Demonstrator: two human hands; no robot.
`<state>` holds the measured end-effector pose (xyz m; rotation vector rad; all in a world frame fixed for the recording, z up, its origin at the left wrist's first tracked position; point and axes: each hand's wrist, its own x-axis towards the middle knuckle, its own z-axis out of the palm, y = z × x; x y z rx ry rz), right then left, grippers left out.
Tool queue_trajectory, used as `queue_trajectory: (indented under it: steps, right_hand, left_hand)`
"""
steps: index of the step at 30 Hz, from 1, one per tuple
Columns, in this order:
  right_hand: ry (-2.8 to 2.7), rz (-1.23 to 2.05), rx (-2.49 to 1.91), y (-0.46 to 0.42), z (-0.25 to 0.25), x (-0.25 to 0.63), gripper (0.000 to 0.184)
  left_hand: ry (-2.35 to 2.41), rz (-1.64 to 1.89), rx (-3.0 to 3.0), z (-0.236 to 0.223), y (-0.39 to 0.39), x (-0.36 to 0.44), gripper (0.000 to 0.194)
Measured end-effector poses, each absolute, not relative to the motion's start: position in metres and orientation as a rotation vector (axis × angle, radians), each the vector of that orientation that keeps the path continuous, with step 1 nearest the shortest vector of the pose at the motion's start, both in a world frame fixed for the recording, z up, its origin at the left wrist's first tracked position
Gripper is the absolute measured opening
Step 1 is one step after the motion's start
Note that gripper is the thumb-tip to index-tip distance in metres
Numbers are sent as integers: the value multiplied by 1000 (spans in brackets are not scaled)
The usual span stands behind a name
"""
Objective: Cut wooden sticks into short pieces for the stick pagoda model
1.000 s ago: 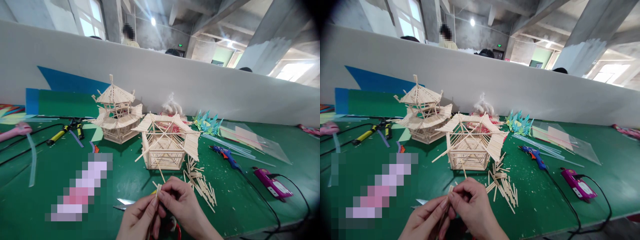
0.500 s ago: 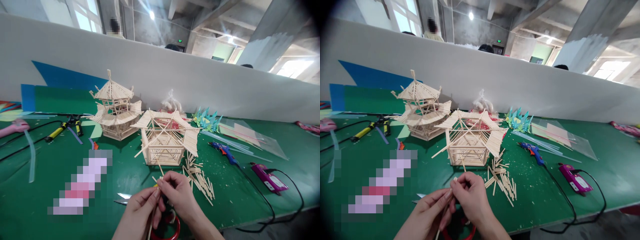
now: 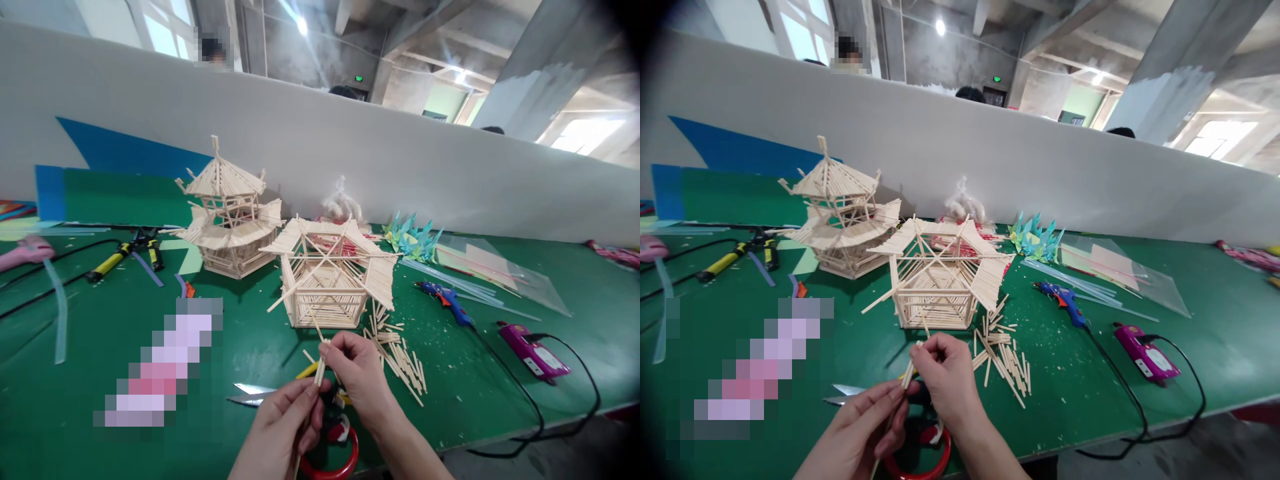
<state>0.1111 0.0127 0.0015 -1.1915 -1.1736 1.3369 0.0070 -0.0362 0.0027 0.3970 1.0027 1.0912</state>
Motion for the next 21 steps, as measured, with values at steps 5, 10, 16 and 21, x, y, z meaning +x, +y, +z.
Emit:
queue_trajectory:
  steps: [5,10,16,21]
  right_hand:
    - [-1181,1325,-1186,14,2,111,25]
    - [-1186,1309,-1182,13,4,112,25]
    - [-1191,1280,-1190,11,6,111,27]
    - [-1200,1245,-1196,11,8,110,29]
  left_hand:
    - [1031,1097,378,-2,-36,7,22]
    - [1063,1096,345,-5,-36,7,22]
    - [1031,1079,411,-5,-36,8,20]
    - [1026,1089,391,-4,-37,9,19]
